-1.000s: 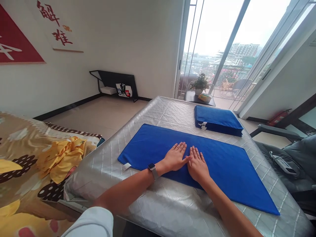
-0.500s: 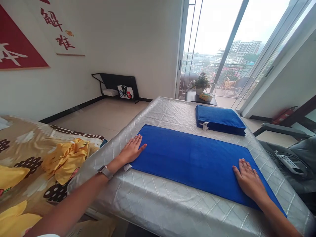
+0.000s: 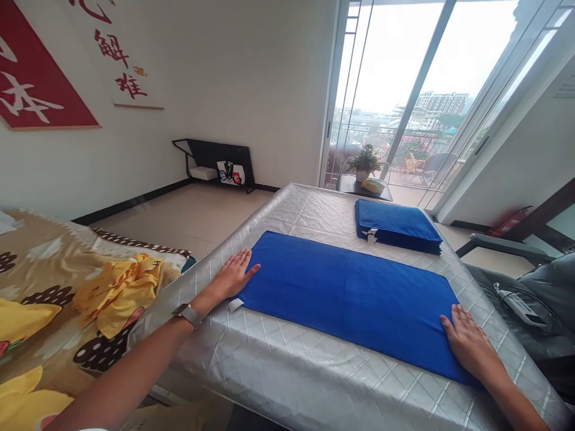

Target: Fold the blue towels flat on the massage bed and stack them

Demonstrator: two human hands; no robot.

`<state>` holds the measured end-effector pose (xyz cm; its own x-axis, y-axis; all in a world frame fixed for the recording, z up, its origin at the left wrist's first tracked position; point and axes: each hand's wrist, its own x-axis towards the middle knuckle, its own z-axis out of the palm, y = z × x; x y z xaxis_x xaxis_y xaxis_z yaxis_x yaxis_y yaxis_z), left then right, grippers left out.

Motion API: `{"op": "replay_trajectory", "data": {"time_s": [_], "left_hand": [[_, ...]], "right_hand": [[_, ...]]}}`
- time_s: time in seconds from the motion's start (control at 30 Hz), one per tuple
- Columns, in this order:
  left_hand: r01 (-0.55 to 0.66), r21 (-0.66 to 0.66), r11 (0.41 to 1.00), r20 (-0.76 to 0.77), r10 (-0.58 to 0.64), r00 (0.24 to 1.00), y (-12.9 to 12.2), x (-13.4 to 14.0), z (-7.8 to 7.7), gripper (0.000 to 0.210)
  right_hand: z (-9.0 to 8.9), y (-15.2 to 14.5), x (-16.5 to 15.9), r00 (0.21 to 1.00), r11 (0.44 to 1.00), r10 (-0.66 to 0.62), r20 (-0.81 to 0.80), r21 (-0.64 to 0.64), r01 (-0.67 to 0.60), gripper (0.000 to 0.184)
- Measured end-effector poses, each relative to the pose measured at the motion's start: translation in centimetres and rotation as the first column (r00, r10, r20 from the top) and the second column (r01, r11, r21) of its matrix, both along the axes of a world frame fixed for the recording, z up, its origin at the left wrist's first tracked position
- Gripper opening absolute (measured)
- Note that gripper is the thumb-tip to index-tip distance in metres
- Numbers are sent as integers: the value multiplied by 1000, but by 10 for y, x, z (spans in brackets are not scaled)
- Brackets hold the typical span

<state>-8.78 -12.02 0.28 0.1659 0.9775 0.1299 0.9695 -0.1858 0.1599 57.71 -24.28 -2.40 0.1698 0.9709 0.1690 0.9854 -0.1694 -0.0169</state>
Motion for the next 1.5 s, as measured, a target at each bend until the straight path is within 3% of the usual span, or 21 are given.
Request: {"op": "replay_trajectory", "data": {"time_s": [0.17, 0.3, 0.4, 0.57, 0.67, 0.73, 0.93, 1.23, 1.5], "left_hand": [[-3, -9, 1000, -28, 3, 1000, 0, -1, 7, 87], [20, 28, 999, -36, -19, 999, 3, 23, 19, 85], [172, 37, 984, -12, -172, 985, 6, 74, 33, 84], [452, 35, 891, 38, -453, 890, 14, 195, 48, 81], [500, 50, 865, 41, -502, 864, 24, 249, 43, 81], [478, 49, 877, 56, -480, 875, 31, 269, 35, 81], [433, 20, 901, 103, -433, 895, 38, 277, 14, 83], [409, -34, 912, 31, -408, 912, 31, 275, 27, 82], [390, -83, 917, -16, -392, 920, 31, 276, 31, 84]], "right_hand": [[1, -9, 7, 999, 999, -54, -4, 6, 54, 82], [16, -6, -20, 999, 998, 8, 44, 70, -11, 75], [37, 14, -74, 995, 993, 97, 37, 70, -100, 71], [75, 71, -191, 964, 966, 256, -69, -10, -257, 66], [82, 99, -237, 947, 948, 299, -116, -79, -309, 63], [76, 111, -251, 951, 948, 287, -118, -105, -300, 61], [50, 119, -251, 962, 961, 245, -121, -104, -258, 65], [53, 118, -253, 962, 965, 240, -132, -80, -252, 65], [57, 121, -247, 961, 959, 228, -157, -137, -250, 67]]}}
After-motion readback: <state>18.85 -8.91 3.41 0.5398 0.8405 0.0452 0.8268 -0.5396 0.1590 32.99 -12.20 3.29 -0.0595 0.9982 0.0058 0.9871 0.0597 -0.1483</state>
